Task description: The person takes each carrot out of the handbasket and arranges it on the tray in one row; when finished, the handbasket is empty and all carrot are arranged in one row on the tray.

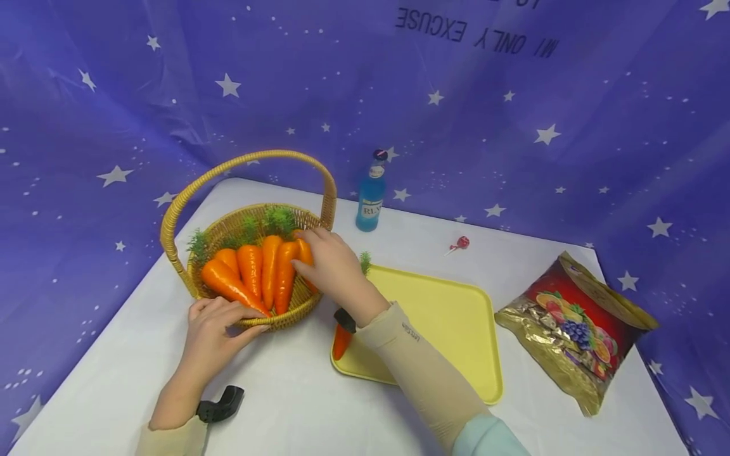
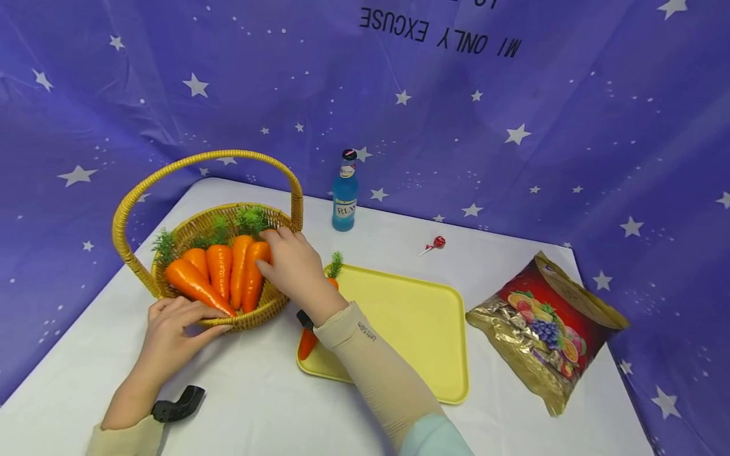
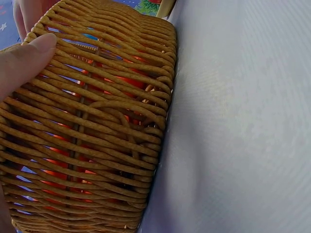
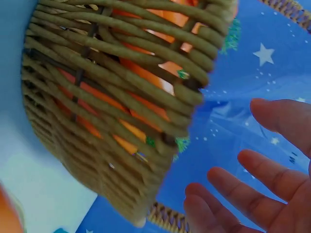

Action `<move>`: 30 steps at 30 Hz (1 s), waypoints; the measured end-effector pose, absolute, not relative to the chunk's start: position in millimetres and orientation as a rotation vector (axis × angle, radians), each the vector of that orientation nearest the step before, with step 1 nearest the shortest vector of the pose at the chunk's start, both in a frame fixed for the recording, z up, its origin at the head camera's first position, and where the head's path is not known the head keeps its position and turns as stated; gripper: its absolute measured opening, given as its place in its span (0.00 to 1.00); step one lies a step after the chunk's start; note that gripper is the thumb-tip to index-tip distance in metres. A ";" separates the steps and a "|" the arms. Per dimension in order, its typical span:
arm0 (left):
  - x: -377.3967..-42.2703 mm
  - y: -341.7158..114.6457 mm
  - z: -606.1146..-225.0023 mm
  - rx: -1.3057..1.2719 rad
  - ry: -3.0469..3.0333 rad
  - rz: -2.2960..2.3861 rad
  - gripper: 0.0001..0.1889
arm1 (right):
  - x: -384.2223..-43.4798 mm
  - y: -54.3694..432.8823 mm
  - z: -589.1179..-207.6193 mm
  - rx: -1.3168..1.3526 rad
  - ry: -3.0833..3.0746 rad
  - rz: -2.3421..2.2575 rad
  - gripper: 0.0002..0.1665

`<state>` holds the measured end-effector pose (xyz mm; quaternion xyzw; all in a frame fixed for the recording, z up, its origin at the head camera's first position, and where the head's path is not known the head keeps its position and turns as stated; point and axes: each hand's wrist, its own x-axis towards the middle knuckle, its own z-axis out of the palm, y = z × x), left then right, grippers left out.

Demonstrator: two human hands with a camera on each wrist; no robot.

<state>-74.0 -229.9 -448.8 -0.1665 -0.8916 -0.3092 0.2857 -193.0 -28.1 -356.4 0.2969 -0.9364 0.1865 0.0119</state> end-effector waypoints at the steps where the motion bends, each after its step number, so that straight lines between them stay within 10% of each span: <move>1: -74.3 -229.8 -448.7 -0.448 -2.381 -0.825 0.16 | -194.8 -30.7 -357.1 0.930 -2.924 0.581 0.30; 30: -74.6 -232.8 -449.6 -0.435 -2.408 -0.830 0.15 | -222.5 -66.0 -395.9 0.894 -3.081 0.492 0.36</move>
